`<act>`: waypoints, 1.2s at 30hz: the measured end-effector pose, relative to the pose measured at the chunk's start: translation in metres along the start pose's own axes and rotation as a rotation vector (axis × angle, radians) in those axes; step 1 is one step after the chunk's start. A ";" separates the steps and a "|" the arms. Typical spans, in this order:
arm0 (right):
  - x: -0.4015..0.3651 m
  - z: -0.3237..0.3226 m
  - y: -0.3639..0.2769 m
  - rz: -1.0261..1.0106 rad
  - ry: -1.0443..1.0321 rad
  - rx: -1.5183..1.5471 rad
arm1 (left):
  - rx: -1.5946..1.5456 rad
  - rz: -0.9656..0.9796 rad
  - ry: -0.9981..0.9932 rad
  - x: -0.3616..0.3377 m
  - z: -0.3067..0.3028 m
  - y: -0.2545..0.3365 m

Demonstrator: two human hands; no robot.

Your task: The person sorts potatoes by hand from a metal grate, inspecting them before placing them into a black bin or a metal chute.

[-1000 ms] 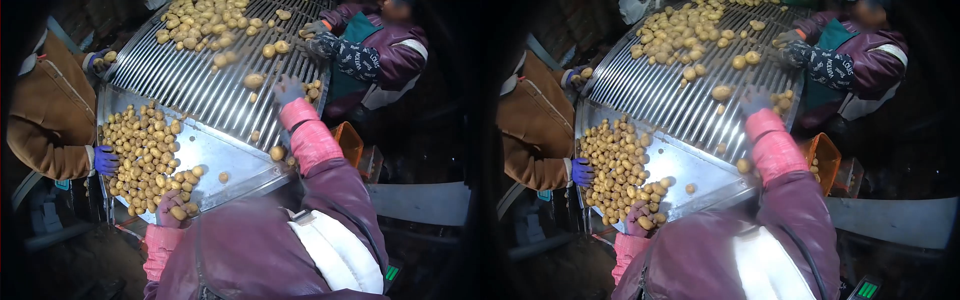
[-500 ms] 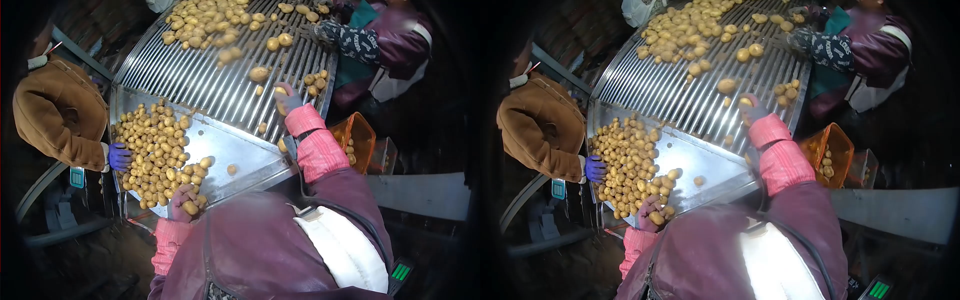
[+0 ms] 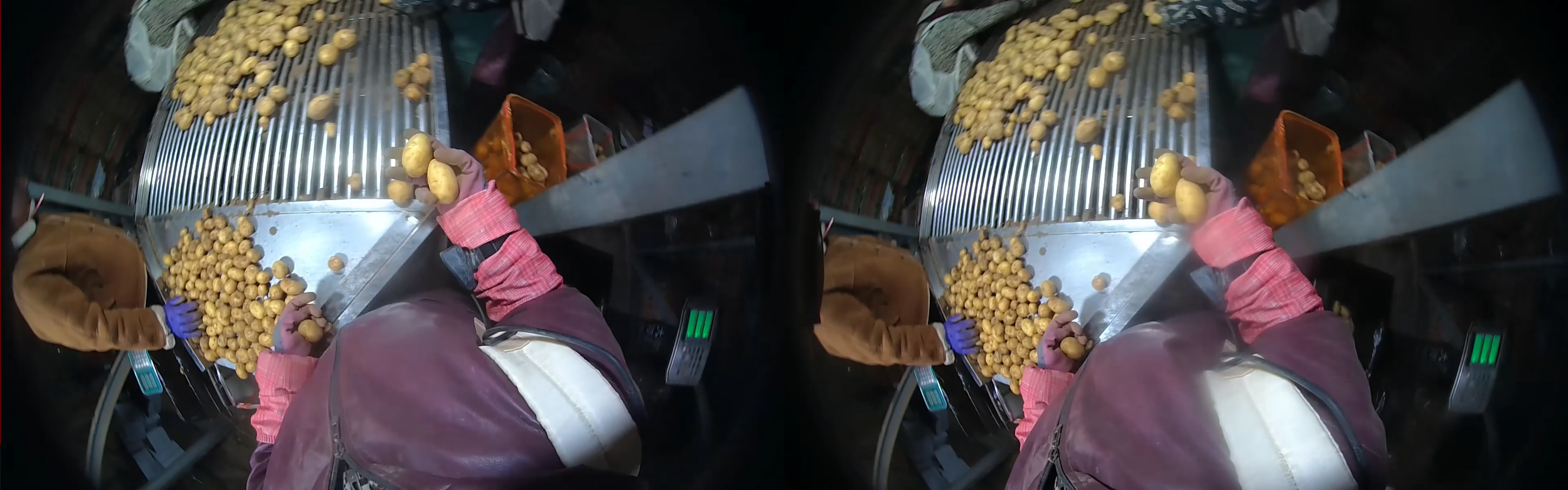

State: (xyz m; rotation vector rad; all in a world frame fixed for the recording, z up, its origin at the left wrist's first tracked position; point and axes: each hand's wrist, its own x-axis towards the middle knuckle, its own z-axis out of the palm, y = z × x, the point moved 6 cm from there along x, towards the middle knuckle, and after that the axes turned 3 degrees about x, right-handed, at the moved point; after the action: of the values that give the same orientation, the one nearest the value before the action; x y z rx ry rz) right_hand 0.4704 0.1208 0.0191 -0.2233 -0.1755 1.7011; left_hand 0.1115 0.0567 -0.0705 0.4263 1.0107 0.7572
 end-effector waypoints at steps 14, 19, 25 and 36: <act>-0.133 -0.105 -0.008 -0.290 0.681 -0.359 | 0.397 -0.056 -0.058 0.049 -0.015 -0.025; -0.174 -0.152 -0.008 -0.189 0.687 -0.282 | 0.481 -0.100 -0.056 0.046 -0.006 -0.022; -0.256 -0.164 -0.022 -0.425 0.729 -0.201 | 0.516 -0.121 -0.102 0.050 -0.003 -0.024; -0.496 -0.123 -0.091 -0.959 1.323 -0.440 | 1.338 0.468 -0.505 0.071 -0.015 -0.006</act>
State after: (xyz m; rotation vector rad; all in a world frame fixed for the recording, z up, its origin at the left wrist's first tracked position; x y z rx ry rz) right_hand 0.6551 -0.3589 -0.0543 -1.2932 0.3076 0.3205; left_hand 0.1232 0.1049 -0.1245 1.9518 0.8104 0.2270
